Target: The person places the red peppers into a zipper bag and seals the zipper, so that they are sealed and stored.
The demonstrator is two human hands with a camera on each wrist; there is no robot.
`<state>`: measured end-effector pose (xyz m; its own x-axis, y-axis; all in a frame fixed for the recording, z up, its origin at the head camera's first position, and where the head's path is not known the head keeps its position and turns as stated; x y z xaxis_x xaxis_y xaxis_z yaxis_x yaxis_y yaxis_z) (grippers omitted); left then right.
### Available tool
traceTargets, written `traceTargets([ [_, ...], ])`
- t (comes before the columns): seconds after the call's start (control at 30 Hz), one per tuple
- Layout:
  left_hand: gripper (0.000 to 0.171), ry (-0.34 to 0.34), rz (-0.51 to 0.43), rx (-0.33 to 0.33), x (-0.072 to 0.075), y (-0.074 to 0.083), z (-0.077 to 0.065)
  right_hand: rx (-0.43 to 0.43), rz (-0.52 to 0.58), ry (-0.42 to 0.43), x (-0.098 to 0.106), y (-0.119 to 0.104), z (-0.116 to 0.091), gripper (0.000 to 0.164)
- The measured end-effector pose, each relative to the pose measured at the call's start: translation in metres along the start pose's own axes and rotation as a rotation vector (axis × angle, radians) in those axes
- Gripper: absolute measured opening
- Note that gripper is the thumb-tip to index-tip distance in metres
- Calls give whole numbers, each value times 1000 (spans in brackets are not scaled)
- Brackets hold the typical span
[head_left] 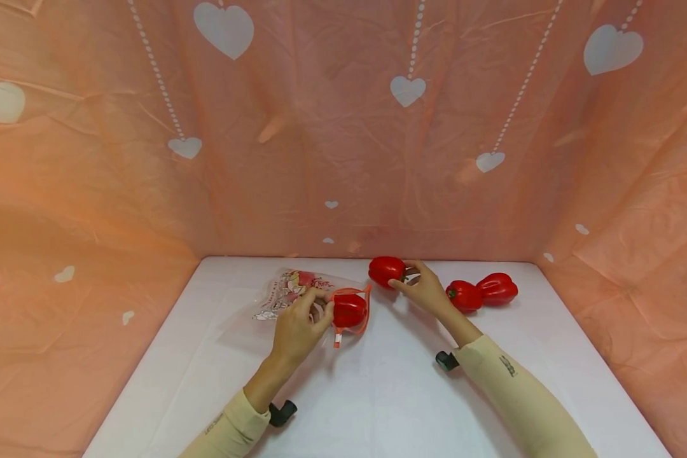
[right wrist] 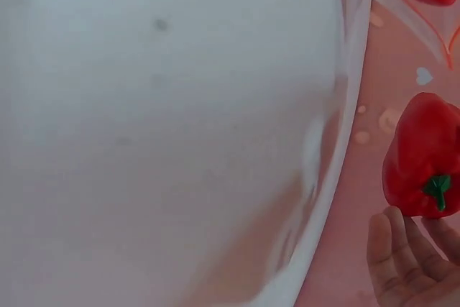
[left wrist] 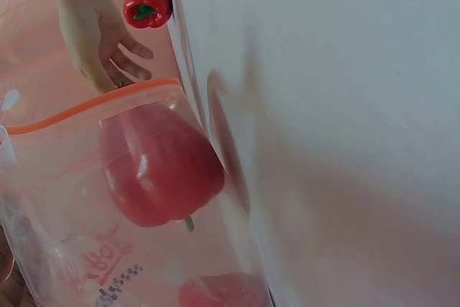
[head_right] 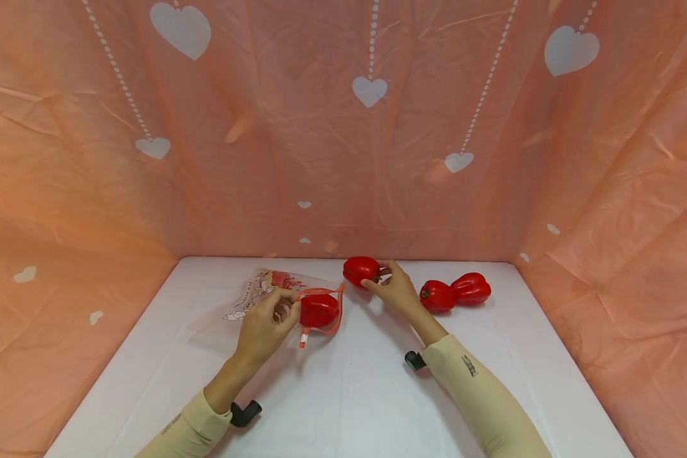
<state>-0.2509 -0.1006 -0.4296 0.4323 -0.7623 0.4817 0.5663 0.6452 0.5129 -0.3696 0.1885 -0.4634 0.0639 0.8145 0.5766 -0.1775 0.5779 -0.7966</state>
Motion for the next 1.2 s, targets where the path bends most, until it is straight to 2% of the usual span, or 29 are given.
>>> traceTargets([
  [0.33,17,4,-2,-5,0,1,1,-35,-42,3,14,1,-21,72],
  [0.53,16,-2,-3,-2,0,2,1,-26,-14,0,20,1,-33,69],
  [1.2,16,1,-4,-25,0,3,0,-7,-28,-78,23,3,-73,69],
])
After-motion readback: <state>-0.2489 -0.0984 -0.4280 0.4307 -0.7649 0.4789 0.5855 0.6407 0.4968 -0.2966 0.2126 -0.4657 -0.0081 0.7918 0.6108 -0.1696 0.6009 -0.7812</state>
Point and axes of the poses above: each hand's wrist, its own z-axis towards the middle knuckle, its own x-axis out of the back of the hand, y = z × x, the point moved 5 cm from there along z, towards the middle knuckle, and after that the axes turned 5 degrees about y, right-handed, at the moved point
